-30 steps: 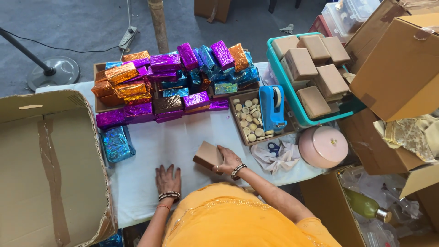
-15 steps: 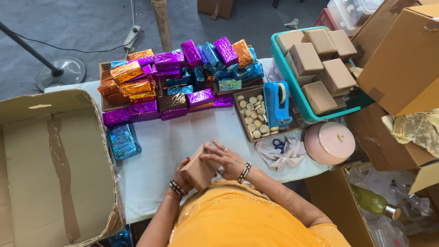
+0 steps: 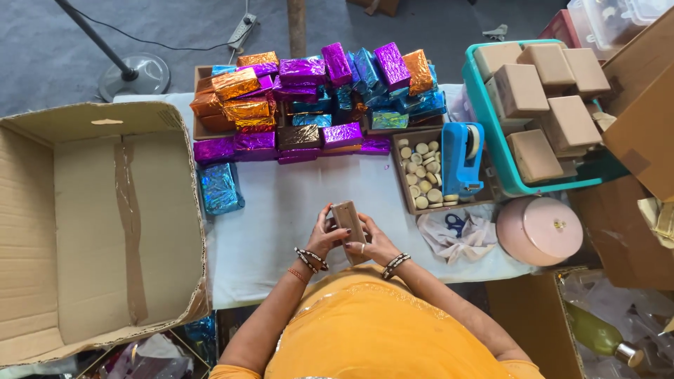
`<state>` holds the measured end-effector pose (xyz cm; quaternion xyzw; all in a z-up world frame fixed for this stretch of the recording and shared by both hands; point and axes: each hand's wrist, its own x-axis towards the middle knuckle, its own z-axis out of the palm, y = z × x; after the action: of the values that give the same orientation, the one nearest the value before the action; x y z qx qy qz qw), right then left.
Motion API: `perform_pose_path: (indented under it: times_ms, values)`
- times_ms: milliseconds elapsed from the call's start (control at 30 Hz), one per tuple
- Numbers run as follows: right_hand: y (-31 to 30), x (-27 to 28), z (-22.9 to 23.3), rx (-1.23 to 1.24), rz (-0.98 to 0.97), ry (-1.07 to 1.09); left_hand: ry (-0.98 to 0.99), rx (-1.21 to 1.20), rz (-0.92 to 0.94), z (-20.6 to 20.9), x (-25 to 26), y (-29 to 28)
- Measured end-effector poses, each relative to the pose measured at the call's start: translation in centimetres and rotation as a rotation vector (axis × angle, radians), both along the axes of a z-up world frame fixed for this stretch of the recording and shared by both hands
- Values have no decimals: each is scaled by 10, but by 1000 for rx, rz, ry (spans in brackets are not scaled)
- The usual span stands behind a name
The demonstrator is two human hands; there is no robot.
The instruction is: The person wraps a small cardboard box in shiny blue foil, folding the edges and securing them with clear tape. They then wipe the surface of another small cardboard box with a white cloth.
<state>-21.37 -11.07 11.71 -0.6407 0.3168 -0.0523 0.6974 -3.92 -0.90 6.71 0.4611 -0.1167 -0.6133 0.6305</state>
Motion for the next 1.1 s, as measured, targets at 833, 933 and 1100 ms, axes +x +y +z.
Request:
perform_pose_path:
  times_ms: [833,933,1100]
  values:
    - [-23,-1,62,-447,-55,122,401,-163,25,19,31,19]
    - [-42,-7,25,-296,-387,-13,354,-82,190,-1,39,27]
    - [-20,-25,84,-964,-222,-81,350,66,218,-25,48,40]
